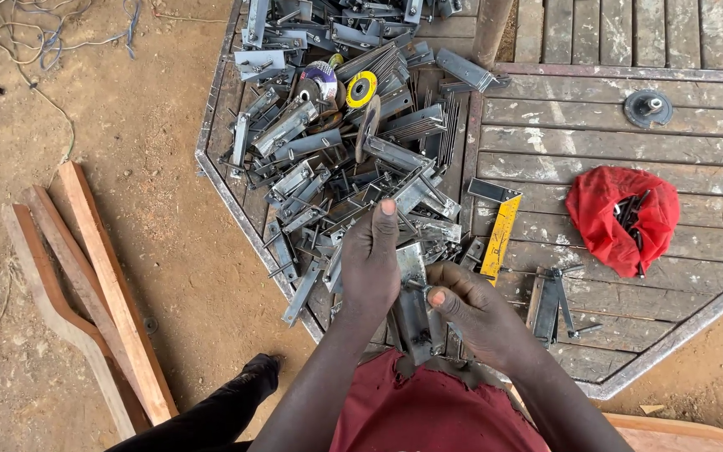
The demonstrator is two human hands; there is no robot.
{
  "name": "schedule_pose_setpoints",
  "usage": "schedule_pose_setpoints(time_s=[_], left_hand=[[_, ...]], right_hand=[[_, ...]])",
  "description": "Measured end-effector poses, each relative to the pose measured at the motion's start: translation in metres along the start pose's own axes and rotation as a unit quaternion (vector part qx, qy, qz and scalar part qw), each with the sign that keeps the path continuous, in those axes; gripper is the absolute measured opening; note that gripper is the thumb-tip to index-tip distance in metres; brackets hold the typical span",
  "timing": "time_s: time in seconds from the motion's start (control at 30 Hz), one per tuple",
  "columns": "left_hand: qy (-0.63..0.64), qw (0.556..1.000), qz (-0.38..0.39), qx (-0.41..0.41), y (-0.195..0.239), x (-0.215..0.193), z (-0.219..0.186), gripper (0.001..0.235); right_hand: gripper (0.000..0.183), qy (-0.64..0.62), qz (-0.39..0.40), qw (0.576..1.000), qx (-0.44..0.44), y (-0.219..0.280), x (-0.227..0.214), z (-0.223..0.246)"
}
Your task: Sorting and inspecting various metal components and brackets on a wooden workbench.
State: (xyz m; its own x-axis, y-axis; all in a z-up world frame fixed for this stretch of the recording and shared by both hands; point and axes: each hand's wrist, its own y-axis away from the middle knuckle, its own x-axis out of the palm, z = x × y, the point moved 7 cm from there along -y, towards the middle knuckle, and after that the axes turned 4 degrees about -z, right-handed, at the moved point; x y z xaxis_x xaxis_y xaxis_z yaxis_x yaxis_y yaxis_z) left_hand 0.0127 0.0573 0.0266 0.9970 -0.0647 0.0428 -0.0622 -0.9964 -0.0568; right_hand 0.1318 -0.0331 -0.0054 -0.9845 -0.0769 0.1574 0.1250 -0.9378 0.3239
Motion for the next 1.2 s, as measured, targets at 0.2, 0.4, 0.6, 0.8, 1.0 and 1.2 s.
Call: schedule_pose_setpoints(time_s=[0.2, 0.4, 0.6, 0.8, 1.0, 1.2], left_hand=[[-0.107, 0.993, 0.017, 0.037, 0.002, -0.001, -0.009, 0.048], [-0.048, 0.999, -0.014, 0.006, 0.001, -0.005, -0.001, 0.049], [-0.026, 0.998, -0.034, -0.034, -0.004, -0.007, 0.022, 0.053], [-0.090, 0.982, -0.033, -0.163, 0.008, -0.016, 0.075, 0.047], [-0.186, 0.939, 0.096, -0.274, 0.044, -0.028, 0.160, 0.052], [-0.200, 0.905, 0.217, -0.307, 0.078, -0.010, 0.189, 0.042]], right_hand=[[0.020, 0.014, 0.007, 0.999, 0.028, -0.004, -0.003, -0.025], [0.030, 0.052, -0.048, 0.997, 0.032, 0.000, 0.004, -0.007], [0.046, -0.012, -0.089, 0.992, -0.091, -0.008, 0.003, 0.002], [0.068, 0.105, -0.066, 0.991, 0.059, -0.008, 0.012, -0.019], [0.079, 0.191, -0.276, 0.917, 0.217, -0.013, -0.093, -0.087], [0.058, 0.300, -0.415, 0.847, 0.140, -0.056, -0.250, -0.205]])
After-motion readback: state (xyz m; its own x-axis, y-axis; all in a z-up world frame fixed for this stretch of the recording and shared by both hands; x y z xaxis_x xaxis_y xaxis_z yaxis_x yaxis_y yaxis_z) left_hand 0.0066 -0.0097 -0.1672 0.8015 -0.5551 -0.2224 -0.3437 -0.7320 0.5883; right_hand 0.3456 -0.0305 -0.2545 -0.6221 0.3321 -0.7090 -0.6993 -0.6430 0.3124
